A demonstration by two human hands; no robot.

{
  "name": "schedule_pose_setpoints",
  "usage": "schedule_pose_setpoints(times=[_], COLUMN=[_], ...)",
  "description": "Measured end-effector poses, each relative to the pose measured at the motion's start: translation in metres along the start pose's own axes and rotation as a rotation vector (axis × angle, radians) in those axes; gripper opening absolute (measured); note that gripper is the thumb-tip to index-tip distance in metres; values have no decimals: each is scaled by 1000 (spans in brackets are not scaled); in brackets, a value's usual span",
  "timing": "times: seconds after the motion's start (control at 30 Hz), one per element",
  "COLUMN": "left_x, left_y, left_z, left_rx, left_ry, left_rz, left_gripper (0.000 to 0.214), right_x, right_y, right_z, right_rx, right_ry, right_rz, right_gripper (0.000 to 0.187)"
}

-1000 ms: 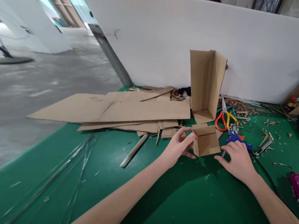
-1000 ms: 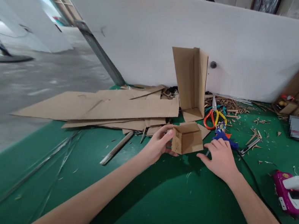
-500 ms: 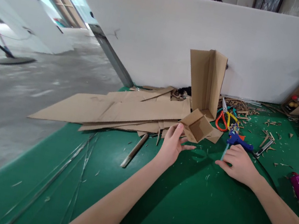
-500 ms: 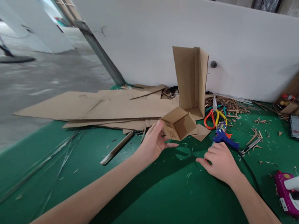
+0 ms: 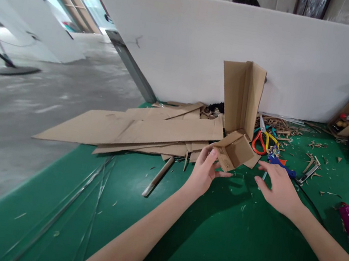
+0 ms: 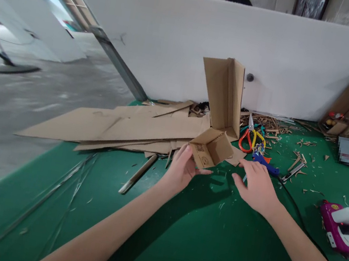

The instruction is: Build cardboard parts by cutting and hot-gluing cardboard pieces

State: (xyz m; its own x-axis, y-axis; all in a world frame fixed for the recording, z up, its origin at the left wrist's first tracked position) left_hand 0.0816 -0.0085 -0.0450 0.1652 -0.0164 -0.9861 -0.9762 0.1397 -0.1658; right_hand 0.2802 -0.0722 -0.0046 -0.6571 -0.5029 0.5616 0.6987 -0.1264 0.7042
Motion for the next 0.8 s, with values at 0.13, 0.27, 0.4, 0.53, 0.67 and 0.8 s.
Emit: schedule_pose_setpoints(times=[0.13, 0.27, 0.4, 0.53, 0.67, 0.8], left_x=[-2, 0, 3, 3, 0, -2], left_y=[2, 9, 14, 14, 11, 11], left_z=[-2, -1, 2, 1, 0, 0], left_rx=[-17, -77, -99, -98, -99, -106], left_ry=[-14, -33, -46, -46, -44, -40], left_rz=[27, 92, 112, 112, 104, 103], left_gripper=[64, 72, 72, 72, 73, 70], right_x=[-3, -13, -50, -74, -72, -75], right_y=[9, 16, 22, 15, 9, 29], right_z=[11, 17, 14, 6, 3, 0], right_rx=[-5, 31, 49, 112, 137, 42], right_ry=[-53, -8, -216, -325, -293, -311], right_rz=[-79, -404, -548, -552, -568, -646], right_gripper=[37, 36, 38, 42, 47, 49])
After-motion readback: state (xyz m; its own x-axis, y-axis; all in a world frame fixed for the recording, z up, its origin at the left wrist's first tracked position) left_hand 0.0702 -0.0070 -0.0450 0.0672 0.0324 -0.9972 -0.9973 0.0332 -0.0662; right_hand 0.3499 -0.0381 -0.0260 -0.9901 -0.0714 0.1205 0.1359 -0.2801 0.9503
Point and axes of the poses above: each hand's wrist, its own z-axis towards the middle knuckle, its own y-axis out of the back of the hand, x = y × z, the point moved 8 cm from there along z, towards the middle knuckle, and after that the axes turned 15 degrees about z, right-handed, at the moved point
